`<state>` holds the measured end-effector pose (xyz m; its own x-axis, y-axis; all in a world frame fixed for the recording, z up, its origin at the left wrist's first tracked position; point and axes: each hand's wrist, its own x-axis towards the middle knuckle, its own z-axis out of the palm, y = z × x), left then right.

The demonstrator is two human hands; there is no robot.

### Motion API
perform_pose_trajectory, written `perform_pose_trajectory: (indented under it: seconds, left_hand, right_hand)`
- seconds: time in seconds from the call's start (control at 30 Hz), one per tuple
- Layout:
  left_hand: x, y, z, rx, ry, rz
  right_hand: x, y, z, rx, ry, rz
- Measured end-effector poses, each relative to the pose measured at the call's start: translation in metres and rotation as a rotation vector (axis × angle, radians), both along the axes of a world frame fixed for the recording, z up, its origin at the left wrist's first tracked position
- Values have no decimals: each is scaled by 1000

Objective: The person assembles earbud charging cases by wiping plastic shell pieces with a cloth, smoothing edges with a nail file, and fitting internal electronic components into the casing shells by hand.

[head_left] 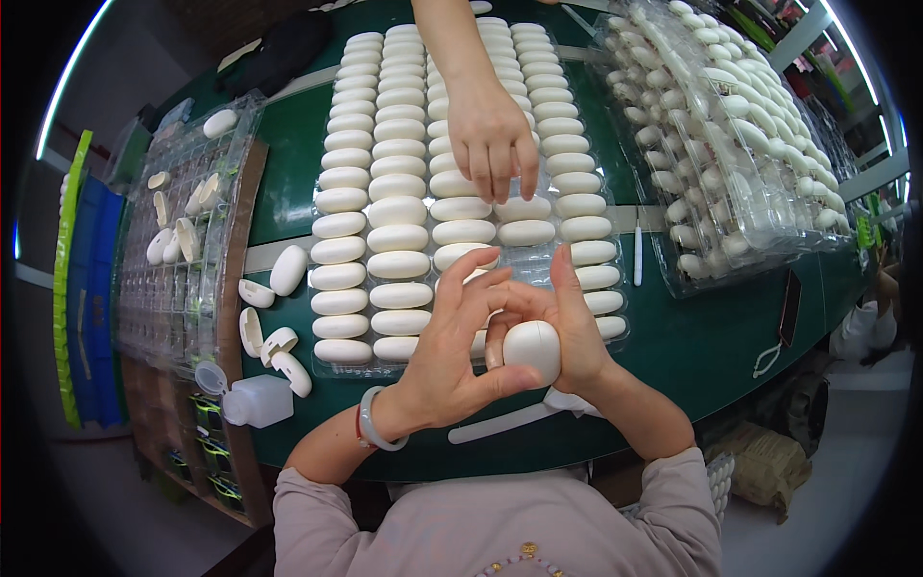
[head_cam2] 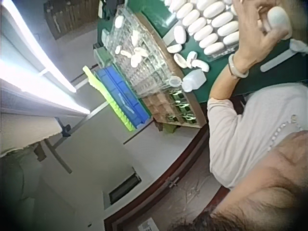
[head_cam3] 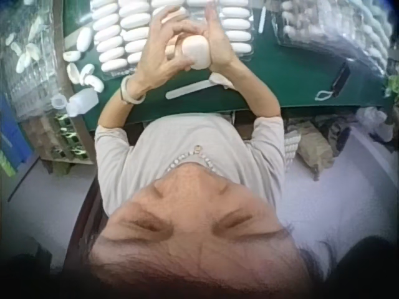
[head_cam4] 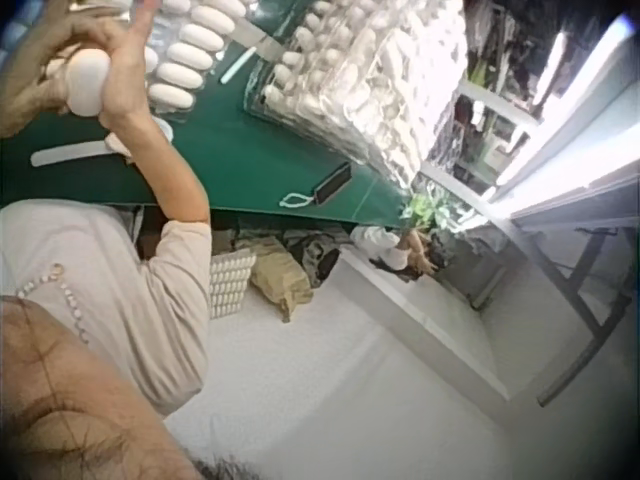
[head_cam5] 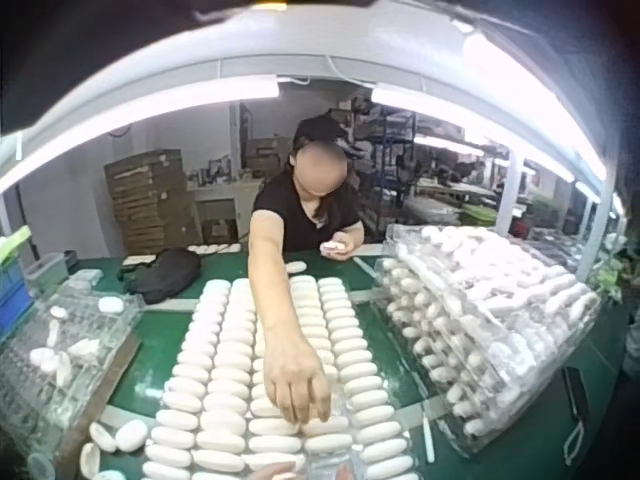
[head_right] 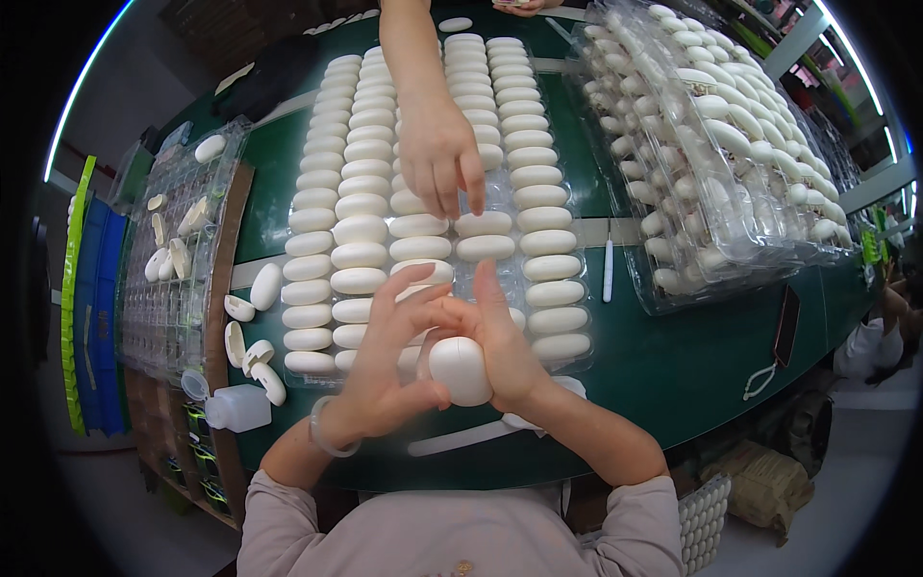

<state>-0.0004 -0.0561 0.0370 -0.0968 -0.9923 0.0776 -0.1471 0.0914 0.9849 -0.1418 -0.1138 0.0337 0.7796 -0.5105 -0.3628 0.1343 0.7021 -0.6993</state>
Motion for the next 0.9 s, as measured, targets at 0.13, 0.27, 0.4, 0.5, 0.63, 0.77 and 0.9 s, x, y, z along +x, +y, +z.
perform_pose_trajectory:
  seconds: [0.13, 0.27, 0.4, 0.5, 0.63, 0.77, 0.9]
  left_hand:
    - [0, 21, 12, -137, -272, -120]
    - [4, 30, -1, -148, -211, -59]
    - [11, 40, -9, -125, -134, 34]
    - [6, 46, -20, -72, 51, 16]
    - [5, 50, -30, -41, 300, -25]
    - [7, 50, -38, -60, 289, -69]
    - [5, 56, -50, 45, 365, -47]
  right_hand:
    - [-7, 16, 1, -17, 138, -73]
    - [-21, 29, -8, -214, 49, 12]
    - [-39, 33, 3, -466, 54, 87]
    - [-43, 27, -3, -125, 47, 110]
    - [-49, 26, -10, -81, -82, 214]
    - [-51, 29, -3, -226, -65, 135]
    - [-48, 30, -1, -241, -37, 116]
